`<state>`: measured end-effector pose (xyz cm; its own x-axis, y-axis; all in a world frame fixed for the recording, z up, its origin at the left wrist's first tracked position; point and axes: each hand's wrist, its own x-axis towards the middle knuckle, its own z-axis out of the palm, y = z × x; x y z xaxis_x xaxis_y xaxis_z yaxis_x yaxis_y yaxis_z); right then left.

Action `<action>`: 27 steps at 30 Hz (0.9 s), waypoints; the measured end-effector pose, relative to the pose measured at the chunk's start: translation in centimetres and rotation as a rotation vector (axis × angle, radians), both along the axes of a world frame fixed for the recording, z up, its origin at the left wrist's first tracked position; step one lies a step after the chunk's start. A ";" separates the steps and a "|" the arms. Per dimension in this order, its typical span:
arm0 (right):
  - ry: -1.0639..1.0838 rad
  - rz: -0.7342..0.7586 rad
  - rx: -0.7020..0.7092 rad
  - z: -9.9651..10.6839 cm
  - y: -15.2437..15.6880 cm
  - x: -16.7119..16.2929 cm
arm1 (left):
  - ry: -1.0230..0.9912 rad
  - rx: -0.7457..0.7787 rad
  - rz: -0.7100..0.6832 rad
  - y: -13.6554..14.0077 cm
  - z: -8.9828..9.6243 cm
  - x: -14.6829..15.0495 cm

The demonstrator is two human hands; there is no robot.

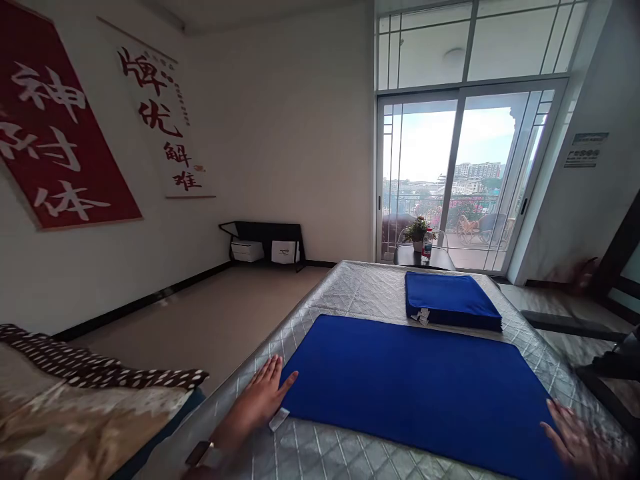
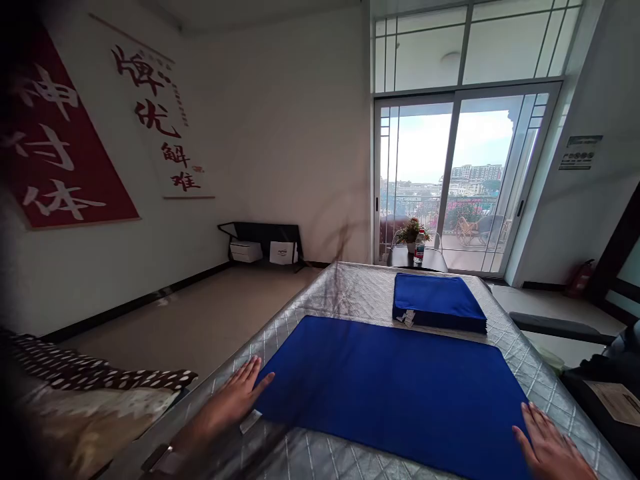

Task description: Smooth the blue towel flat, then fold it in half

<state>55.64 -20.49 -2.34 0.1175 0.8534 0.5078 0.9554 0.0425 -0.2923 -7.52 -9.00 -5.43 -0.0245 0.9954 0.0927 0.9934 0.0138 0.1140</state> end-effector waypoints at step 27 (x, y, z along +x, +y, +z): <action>-0.190 0.085 -0.422 -3.6 11.6 -13.9 | -0.105 0.068 -0.494 3.8 0.5 22.9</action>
<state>41.79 -8.85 -5.96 -0.0230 0.9925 0.1202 0.9919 0.0377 -0.1215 15.42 -5.16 -4.93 0.4350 0.8823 0.1800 0.8627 -0.4656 0.1975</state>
